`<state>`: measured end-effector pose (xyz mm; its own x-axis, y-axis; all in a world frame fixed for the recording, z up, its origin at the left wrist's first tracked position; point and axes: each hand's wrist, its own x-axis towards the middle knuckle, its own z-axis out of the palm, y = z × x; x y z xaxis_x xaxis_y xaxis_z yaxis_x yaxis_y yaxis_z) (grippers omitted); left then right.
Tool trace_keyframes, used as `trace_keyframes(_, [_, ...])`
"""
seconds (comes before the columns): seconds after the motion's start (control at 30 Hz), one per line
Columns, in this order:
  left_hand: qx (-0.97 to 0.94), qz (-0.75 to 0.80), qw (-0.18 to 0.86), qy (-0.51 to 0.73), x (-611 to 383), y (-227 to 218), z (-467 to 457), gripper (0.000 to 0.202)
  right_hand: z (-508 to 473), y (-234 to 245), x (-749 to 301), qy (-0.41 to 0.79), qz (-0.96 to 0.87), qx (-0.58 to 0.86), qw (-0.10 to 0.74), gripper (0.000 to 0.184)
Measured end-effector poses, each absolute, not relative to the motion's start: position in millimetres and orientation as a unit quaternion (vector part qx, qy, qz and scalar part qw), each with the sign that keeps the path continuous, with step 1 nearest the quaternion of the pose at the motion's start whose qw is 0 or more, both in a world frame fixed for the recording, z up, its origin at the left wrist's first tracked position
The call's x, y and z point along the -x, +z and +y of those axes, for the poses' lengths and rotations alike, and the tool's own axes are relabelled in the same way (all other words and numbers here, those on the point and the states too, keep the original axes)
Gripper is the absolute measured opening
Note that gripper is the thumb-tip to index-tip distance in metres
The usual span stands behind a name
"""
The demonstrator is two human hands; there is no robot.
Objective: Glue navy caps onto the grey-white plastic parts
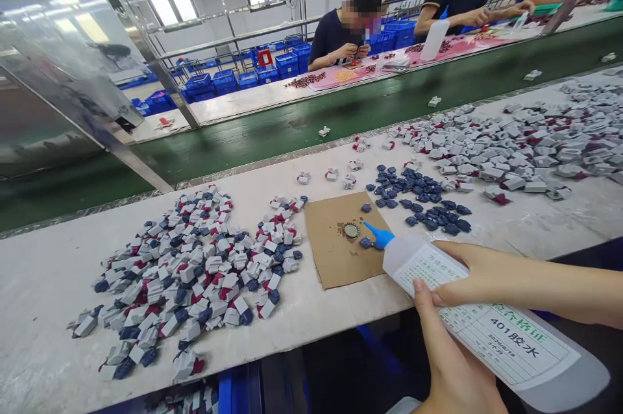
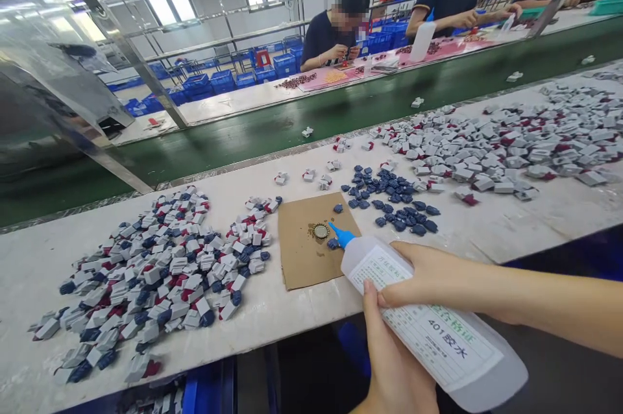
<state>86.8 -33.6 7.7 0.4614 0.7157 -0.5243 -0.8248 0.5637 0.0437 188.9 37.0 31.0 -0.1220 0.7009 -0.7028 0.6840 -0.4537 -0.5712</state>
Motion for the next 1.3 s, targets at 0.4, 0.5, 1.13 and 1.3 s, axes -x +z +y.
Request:
trace_keyframes(0.4, [0.133, 0.206, 0.847, 0.472, -81, 15, -32, 0.066, 52, 53, -168, 0.532, -0.505, 0.675, -0.072, 0.033])
trace_keyframes(0.5, [0.118, 0.189, 0.847, 0.483, -81, 12, -33, 0.068, 48, 50, -169, 0.51, -0.509, 0.693, -0.028, 0.033])
trace_keyframes(1.13, [0.127, 0.22, 0.839, 0.481, -85, 7, -37, 0.074, 42, 43, -171, 0.519, -0.501, 0.691, -0.047, 0.044])
trace_keyframes(1.3, [0.125, 0.223, 0.841, 0.476, -83, 7, -37, 0.07, 41, 48, -168, 0.523, -0.499, 0.69, -0.031, 0.042])
